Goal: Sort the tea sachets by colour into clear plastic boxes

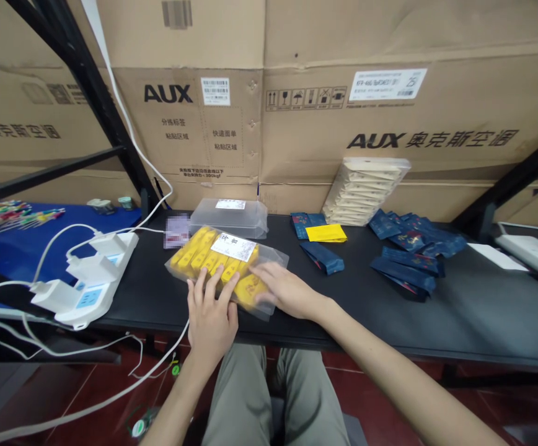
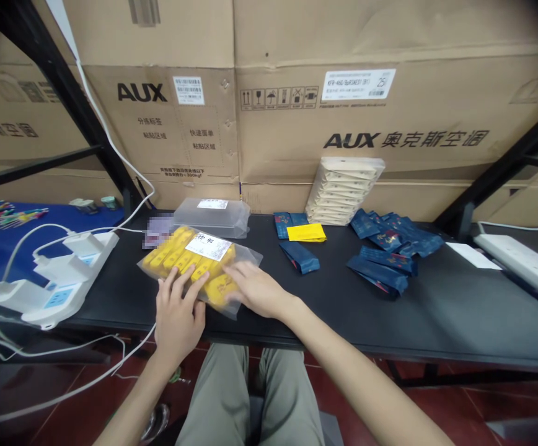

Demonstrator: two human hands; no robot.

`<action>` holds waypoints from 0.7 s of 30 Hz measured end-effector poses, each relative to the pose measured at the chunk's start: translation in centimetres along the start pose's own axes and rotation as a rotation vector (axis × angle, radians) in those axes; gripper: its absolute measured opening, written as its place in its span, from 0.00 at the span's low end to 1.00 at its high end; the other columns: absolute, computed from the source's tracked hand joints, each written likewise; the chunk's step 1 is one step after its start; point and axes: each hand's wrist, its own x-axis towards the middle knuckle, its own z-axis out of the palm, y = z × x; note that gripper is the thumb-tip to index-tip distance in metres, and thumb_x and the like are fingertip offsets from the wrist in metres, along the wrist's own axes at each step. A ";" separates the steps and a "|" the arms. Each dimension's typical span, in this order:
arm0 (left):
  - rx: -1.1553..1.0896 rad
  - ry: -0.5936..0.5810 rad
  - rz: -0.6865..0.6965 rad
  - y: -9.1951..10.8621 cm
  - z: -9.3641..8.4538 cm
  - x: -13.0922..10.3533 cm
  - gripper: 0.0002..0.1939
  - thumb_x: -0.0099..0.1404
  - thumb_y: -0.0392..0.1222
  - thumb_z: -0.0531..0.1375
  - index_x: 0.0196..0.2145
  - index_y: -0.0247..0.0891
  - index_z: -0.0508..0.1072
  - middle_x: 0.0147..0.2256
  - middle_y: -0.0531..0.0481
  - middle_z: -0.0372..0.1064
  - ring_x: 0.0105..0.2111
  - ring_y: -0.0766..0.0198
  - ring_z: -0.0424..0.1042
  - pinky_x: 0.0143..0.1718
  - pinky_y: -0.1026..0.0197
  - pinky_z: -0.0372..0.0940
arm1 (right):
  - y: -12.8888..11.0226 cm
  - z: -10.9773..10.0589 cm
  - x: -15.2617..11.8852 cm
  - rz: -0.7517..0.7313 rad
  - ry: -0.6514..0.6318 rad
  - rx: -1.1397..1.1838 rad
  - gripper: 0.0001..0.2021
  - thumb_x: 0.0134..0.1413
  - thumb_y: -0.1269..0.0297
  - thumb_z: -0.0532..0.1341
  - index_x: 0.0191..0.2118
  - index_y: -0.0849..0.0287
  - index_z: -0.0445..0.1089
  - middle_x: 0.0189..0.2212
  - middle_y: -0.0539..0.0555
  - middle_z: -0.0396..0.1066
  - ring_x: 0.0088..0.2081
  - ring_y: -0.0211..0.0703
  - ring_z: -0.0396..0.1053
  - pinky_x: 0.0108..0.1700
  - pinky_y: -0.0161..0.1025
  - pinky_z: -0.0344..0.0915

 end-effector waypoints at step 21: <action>0.011 0.009 -0.001 0.1 0.1 0.0 0.28 0.62 0.31 0.56 0.60 0.44 0.67 0.62 0.43 0.61 0.66 0.39 0.51 0.63 0.30 0.51 | 0.6 1.8 0.5 -0.076 0.398 -0.022 0.16 0.59 0.70 0.63 0.53 0.54 0.68 0.58 0.63 0.63 0.62 0.56 0.60 0.59 0.61 0.65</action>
